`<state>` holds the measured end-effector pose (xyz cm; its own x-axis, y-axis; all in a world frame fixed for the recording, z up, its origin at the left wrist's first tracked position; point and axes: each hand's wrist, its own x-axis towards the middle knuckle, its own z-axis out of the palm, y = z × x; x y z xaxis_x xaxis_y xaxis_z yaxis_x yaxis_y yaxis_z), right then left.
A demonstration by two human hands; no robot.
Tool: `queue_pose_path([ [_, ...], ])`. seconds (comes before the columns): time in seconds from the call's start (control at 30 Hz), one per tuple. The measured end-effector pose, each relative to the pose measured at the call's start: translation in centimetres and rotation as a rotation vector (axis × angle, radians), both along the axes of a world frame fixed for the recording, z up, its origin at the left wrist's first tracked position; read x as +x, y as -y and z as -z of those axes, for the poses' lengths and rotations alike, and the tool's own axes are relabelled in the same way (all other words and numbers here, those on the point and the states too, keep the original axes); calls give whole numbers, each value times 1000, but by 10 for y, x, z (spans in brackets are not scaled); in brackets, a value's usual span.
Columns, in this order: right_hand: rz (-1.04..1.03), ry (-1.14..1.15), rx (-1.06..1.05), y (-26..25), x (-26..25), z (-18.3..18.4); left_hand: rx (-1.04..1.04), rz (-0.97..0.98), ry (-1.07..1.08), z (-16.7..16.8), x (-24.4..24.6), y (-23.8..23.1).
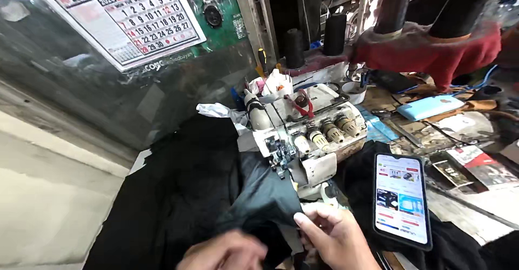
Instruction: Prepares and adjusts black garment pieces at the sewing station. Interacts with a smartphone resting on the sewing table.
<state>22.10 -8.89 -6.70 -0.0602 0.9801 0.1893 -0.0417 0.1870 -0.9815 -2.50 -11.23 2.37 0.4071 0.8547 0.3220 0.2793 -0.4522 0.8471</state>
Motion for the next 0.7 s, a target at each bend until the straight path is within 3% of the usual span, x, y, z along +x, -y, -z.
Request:
queue_pose_path([
  [0.1,2,-40,-10,-5,-2,1,382,-451,-333,34,60,-32],
  [0.2,72,-83,-61,-15,-11,-1,566,-602,-378,68,69,-65],
  [0.37,254,-53,-46,-51,-32,0,495,-585,-458,59,51,-100],
  [0.47,167,44,108,-38,-25,-4,370,-623,-455,60,46,-91],
  [0.57,20,252,267,4,15,-22,286,-649,-432,63,38,-77],
  [0.7,308,389,370,33,94,-38,314,-622,-475,56,15,-60],
])
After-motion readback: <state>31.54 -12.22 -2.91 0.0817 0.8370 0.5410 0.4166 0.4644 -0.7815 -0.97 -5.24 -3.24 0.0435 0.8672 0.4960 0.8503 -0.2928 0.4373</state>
